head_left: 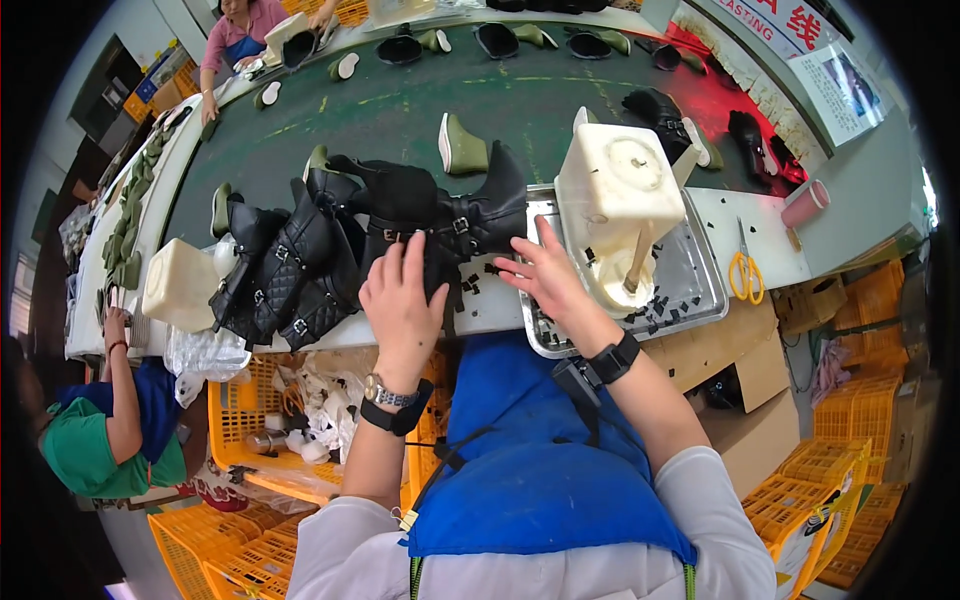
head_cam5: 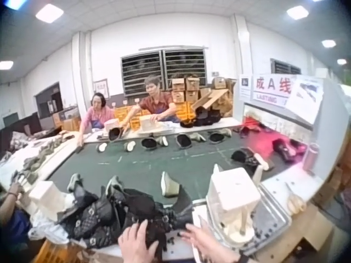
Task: Trims edges of shoe boots and applies adhesive with a brush.
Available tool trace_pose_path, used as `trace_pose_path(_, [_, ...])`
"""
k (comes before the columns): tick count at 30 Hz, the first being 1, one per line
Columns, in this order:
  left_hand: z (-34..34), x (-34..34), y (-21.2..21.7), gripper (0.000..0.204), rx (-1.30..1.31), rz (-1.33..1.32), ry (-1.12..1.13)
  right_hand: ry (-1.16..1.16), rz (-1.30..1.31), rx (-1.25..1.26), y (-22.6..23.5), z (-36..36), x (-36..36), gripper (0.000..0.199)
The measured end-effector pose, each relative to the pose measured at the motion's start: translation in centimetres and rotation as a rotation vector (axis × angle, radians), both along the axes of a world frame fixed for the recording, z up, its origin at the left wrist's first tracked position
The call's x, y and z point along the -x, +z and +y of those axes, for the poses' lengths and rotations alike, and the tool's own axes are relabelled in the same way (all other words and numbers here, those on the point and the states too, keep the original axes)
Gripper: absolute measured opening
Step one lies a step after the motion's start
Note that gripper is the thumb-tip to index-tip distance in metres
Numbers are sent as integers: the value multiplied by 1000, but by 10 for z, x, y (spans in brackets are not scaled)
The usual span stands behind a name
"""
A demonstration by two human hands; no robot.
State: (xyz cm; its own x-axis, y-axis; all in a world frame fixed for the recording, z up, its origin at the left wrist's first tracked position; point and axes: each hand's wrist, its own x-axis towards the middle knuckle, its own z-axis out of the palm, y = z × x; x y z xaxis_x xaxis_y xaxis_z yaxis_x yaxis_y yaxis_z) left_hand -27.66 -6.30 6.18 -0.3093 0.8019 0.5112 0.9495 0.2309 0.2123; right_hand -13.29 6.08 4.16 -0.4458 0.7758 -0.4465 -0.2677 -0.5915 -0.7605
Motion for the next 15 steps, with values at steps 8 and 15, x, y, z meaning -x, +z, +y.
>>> trace_pose_path(8, [14, 21, -9, 87, -121, -67, 160, 259, -350, -167, -20, 16, 5, 39])
trace_pose_path(15, [-3, 43, 5, 86, -430, -538, 17, 218, -549, -339, -34, 28, 8, 55])
